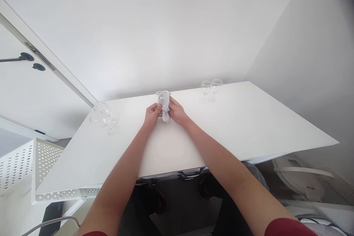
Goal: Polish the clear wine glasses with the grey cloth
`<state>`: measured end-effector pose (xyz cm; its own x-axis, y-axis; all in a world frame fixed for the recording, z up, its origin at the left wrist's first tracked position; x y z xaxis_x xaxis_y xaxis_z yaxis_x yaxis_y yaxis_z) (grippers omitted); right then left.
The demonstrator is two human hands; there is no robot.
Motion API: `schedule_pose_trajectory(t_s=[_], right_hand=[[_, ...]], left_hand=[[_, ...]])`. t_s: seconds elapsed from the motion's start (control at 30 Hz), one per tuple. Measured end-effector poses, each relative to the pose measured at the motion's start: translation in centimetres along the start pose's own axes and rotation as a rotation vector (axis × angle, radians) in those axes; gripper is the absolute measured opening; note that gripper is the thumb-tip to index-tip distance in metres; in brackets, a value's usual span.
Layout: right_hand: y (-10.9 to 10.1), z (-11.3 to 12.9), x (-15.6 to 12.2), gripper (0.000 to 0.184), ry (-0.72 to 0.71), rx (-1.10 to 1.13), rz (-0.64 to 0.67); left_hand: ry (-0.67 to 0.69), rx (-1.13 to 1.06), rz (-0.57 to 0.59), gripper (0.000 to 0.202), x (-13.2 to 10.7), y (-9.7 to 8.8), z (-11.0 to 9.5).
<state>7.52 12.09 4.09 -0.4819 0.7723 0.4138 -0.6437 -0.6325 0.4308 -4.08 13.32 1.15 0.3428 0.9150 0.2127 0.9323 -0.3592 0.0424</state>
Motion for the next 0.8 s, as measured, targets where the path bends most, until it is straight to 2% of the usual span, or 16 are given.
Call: schedule_pose_trajectory(t_s=[0.1,0.2,0.47,0.57,0.67,0.8], right_hand=[[0.5,-1.5,0.1,0.040,0.066,-0.105,0.019],[0.9,-2.9,0.1,0.042,0.151,-0.179,0.046],[0.8,-3.5,0.0,0.031,0.203,-0.117,0.038],[1.4,-4.0,-0.4,0.025,0.287,0.007,0.068],[2.5,-4.1,-0.9,0.025,0.374,0.088,0.150],[2.7,-3.8,-0.9,0.029,0.388,-0.076,0.216]], left_hand=[[-0.034,-0.129,-0.050,0.055,0.0,-0.5,0.8],[-0.034,-0.129,-0.089,0.062,-0.2,-0.9,0.8],[0.079,-0.199,0.061,0.081,-0.1,0.7,-1.4],[0.124,-0.240,0.112,0.072,-0.3,1.1,-2.3],[0.138,-0.210,0.057,0.064,-0.5,0.4,-2.6],[0.090,-0.179,-0.008,0.064,-0.6,-0.3,-2.0]])
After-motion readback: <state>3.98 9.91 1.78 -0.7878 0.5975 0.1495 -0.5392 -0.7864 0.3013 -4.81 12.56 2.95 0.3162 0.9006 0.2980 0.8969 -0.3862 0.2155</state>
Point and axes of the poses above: each hand's wrist, its own x-axis towards the middle knuckle, its own y-axis out of the palm, z = x × y, the point moved 10 cm from there along x, towards the middle knuckle, and after that the axes turned 14 degrees about z, right-handed, at the moved point
